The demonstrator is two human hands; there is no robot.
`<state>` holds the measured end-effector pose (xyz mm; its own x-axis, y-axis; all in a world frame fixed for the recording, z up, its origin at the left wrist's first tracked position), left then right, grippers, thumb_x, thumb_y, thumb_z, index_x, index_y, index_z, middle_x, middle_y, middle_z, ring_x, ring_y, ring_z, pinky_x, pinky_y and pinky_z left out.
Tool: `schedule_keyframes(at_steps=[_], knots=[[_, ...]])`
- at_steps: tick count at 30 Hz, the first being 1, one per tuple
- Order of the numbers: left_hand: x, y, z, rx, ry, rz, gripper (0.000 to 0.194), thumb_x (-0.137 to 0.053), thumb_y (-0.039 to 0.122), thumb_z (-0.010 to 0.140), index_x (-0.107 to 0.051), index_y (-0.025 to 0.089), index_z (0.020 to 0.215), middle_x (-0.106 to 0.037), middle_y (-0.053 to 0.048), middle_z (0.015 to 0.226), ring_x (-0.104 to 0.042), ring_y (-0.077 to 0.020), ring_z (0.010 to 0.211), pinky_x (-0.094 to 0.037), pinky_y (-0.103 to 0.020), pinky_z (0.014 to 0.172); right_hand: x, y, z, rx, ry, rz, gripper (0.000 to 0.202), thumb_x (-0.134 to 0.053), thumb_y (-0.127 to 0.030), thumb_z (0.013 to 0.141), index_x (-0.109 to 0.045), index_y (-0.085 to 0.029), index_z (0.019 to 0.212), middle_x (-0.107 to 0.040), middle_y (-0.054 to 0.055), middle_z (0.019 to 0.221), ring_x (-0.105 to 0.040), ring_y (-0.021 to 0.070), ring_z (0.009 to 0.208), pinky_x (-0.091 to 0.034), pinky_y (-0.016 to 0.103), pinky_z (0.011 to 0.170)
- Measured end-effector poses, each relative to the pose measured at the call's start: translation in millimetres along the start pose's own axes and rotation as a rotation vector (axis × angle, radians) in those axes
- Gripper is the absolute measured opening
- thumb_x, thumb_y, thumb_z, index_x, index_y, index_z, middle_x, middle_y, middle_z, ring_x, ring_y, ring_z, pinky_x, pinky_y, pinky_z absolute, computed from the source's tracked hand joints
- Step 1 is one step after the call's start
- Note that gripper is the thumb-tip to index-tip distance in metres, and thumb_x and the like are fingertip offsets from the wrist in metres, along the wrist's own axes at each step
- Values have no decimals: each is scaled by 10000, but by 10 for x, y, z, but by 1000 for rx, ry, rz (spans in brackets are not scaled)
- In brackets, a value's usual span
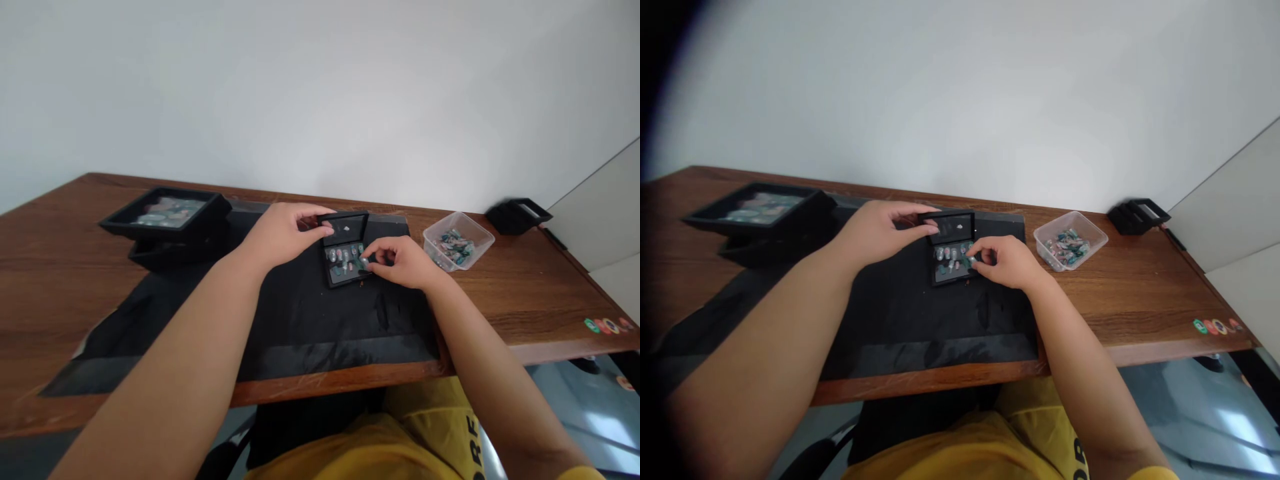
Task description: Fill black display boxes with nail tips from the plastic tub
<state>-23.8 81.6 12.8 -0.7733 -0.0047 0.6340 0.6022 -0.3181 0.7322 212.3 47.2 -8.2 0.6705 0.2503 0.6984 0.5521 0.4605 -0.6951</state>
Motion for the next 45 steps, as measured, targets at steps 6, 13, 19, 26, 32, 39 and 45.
schedule_keyframes(at_steps=[6,13,19,26,32,39,45], knots=[[-11,-8,4,-4,2,84,356,-728,440,844,-836,313,1159,-837,-18,998,-760,-247,905,-594,-377,897,-77,-52,16,-47,-39,-104,204,-695,-166,902,-790,-190,1080,-572,-61,634,-466,106,592,-330,263,650],[-3,2,-2,-4,-4,128,381,-697,465,867,-821,309,1192,-829,-30,1028,-747,-248,900,-575,-376,895,-124,-84,62,-73,-47,-148,178,-721,-166,909,-794,-196,1069,-567,-58,630,-476,116,612,-305,271,649],[-2,0,-1,-13,-8,135,374,-690,457,865,-819,304,1181,-826,-24,1018,-740,-240,893,-570,-365,869,-141,-82,55,-69,-45,-148,167,-722,-167,912,-801,-196,1056,-572,-54,641,-474,113,616,-299,268,645],[-10,-5,1,-9,-10,156,382,-690,448,870,-817,292,1195,-821,-23,1023,-740,-237,899,-560,-360,868,-168,-76,68,-83,-42,-148,160,-749,-167,902,-806,-183,1051,-576,-52,655,-475,103,614,-300,259,643],[-27,-52,13,-36,-4,132,391,-677,472,875,-812,287,1193,-811,-28,997,-730,-241,874,-559,-378,854,-178,-87,75,-99,-51,-142,178,-763,-167,905,-831,-187,1068,-598,-47,674,-480,96,609,-317,257,651],[-16,-13,5,-14,-5,153,379,-690,438,873,-809,287,1199,-817,-26,1016,-739,-234,895,-561,-378,877,-196,-124,73,-77,-99,-170,222,-737,-190,944,-868,-241,1116,-699,-19,715,-530,110,632,-347,265,674],[-16,-5,1,-10,-11,157,376,-689,439,877,-805,291,1203,-813,-23,1016,-734,-233,887,-560,-379,869,-176,-203,68,-125,-114,-278,241,-733,-217,949,-871,-274,1139,-785,6,821,-600,135,678,-366,281,677]])
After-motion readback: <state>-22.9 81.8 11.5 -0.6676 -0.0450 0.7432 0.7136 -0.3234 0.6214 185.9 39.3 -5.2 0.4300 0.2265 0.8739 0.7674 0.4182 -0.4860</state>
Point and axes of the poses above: each hand's wrist, its own z-axis towards the middle knuckle, its own x-axis out of the back of the hand, y = z × x, the point moved 5 cm from there along z, towards the middle knuckle
